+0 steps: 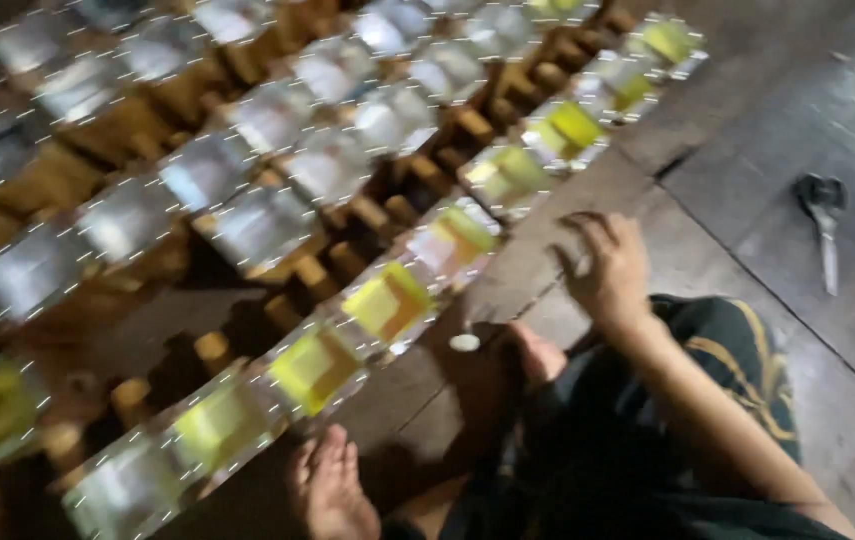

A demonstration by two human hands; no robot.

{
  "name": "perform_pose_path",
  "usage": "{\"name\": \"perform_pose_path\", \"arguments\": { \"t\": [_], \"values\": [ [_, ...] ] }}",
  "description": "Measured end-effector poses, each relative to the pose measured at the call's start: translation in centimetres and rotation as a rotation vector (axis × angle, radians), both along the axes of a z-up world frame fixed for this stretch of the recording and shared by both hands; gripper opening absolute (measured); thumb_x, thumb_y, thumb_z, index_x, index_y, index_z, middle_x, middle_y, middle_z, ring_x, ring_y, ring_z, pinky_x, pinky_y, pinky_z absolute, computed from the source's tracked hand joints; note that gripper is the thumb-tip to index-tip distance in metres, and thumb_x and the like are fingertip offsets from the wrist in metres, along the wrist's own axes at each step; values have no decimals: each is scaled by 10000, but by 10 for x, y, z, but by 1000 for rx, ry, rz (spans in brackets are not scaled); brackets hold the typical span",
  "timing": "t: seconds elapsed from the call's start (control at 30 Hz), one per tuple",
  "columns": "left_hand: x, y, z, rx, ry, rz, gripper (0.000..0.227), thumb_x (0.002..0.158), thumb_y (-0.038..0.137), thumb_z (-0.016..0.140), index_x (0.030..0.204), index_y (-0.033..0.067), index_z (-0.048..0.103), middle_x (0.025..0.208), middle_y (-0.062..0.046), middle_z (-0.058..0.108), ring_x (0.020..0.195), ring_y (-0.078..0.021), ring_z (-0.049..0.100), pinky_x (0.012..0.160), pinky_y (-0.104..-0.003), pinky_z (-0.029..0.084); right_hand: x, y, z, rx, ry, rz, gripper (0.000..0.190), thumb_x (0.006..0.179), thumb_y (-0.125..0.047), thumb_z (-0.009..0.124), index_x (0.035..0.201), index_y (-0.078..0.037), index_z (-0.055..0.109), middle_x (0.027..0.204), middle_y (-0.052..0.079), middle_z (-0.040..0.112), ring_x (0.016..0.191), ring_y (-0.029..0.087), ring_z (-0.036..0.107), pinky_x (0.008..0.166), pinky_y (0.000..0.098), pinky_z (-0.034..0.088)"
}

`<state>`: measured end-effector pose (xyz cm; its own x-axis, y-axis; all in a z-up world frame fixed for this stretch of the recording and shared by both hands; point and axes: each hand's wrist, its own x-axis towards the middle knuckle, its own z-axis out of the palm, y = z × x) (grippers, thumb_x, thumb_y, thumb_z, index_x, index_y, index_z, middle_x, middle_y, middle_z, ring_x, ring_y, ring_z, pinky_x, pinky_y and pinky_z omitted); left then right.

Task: The person applies glue from a tube to the base of a small square wooden assembly and then presses the piece into a larger arrangement of similar objects on the floor.

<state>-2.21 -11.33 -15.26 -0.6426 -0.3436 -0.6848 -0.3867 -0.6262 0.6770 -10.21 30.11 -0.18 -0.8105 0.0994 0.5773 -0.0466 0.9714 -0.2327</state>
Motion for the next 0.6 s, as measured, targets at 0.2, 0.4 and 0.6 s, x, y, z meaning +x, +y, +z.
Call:
{"name": "perform_pose_path", "arguments": {
  "t": [0.2, 0.4, 0.6],
  "values": [
    [15, -42, -58, -28, 324, -122, 361, 994, 158, 402, 1344, 190, 483, 1389, -285, 589, 1356, -389, 549, 1096, -497, 425, 106, 280, -96, 58, -353, -709, 533, 860, -285, 743, 1359, -99, 701, 1261, 198, 690, 1149, 386, 622, 950, 452, 482],
    [-3, -96, -163, 280, 329, -260, 397, 914, 487, 525, 1218, 240, 591, 1541, -245, 517, 1483, -375, 405, 1144, -569, 285, 164, 434, -217, -200, -632, -1324, 598, 964, -410, 642, 1468, -102, 548, 1431, 164, 579, 1246, 410, 548, 951, 529, 450],
    [-12, -82, -145, 38, 67, -197, 165, 1020, 372, 435, 1139, 272, 491, 1458, -142, 605, 1441, -324, 486, 1159, -522, 310, 188, 452, -255, 125, -560, -1341, 421, 847, -401, 771, 1224, -215, 807, 1084, 122, 759, 1001, 315, 675, 746, 384, 546]
  ]
}}
